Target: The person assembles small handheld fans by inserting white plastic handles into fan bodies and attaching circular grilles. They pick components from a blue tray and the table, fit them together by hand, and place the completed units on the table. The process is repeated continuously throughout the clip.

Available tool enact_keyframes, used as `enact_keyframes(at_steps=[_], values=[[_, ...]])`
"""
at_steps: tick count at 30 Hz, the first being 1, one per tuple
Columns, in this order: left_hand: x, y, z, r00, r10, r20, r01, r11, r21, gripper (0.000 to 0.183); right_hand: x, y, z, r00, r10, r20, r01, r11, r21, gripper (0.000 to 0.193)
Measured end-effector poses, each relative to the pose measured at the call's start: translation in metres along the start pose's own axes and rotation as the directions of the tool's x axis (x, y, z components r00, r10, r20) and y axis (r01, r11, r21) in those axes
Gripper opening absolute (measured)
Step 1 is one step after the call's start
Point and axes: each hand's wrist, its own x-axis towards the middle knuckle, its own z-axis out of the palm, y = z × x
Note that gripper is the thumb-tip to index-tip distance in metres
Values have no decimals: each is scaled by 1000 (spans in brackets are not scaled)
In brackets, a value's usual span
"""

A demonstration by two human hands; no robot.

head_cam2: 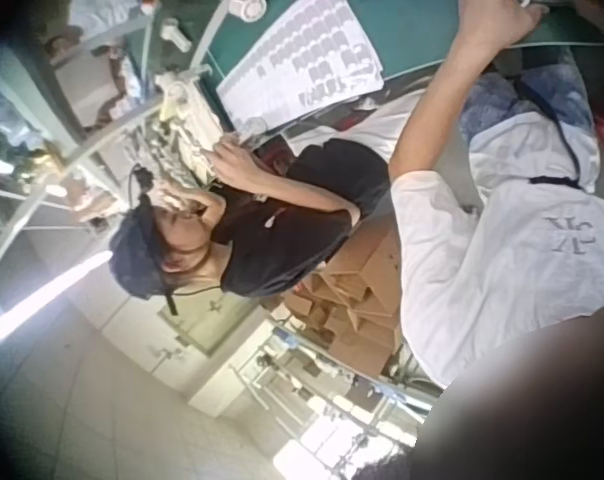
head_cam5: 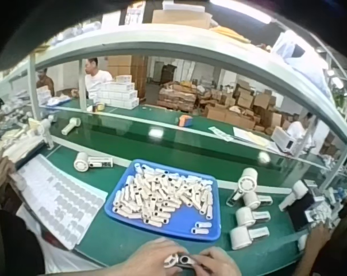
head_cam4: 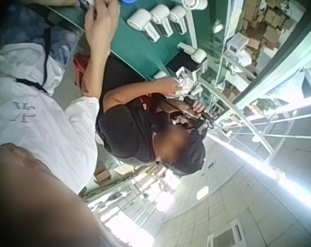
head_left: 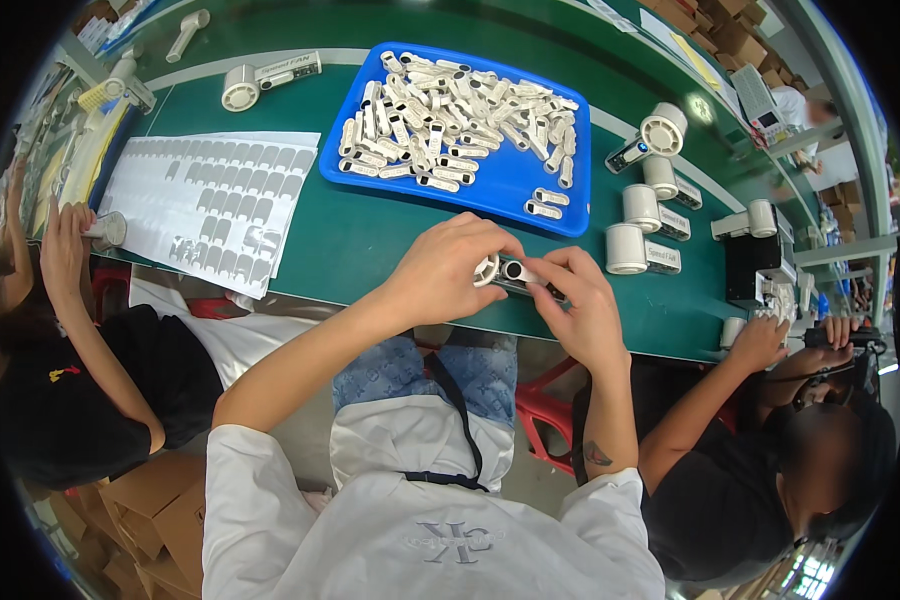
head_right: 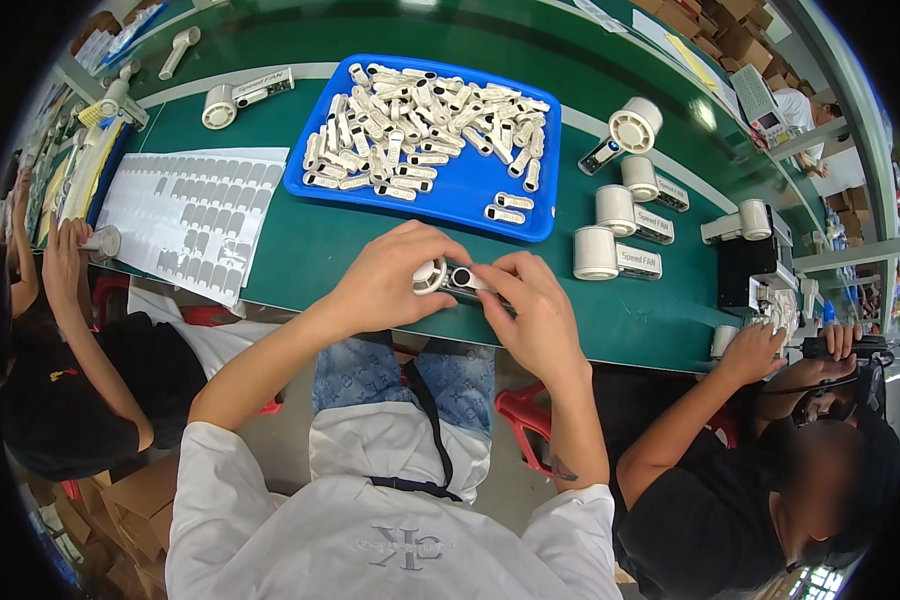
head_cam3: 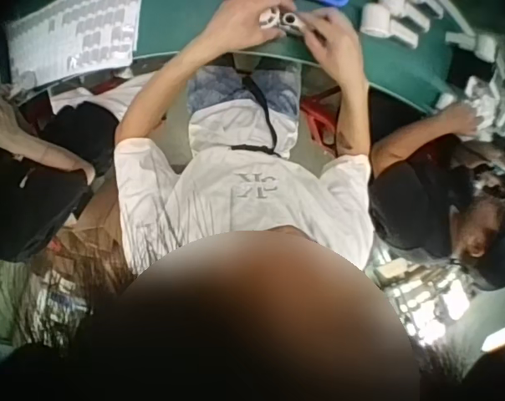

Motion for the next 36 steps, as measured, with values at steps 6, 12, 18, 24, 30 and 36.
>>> enact_keyframes(at_steps=[6, 12, 18, 24, 30, 36], values=[[-1, -5, 6, 999, -4, -37, 5, 1000, 16, 33, 0, -2, 4, 1000, 16, 2, -16, 1000, -6, 25], [-5, -12, 14, 986, 125, -108, -124, 992, 11, 28, -3, -10, 8, 998, -27, -60, 20, 994, -108, 21], [-7, -15, 9, 983, 164, -80, -156, 983, 99, 33, -1, -20, 19, 994, -98, -57, 74, 941, -330, 19], [-10, -9, 11, 970, 231, -82, -220, 968, 121, 31, -2, -1, 0, 989, 126, 80, -134, 986, 104, 24], [-29, 27, 19, 999, 36, 4, -36, 970, 241, 34, -24, 16, 0, 968, 72, 241, -122, 972, 200, 54], [-42, 33, 42, 998, -14, -66, 38, 921, 387, 37, -46, 31, 22, 979, -183, 87, 183, 983, 9, 63]])
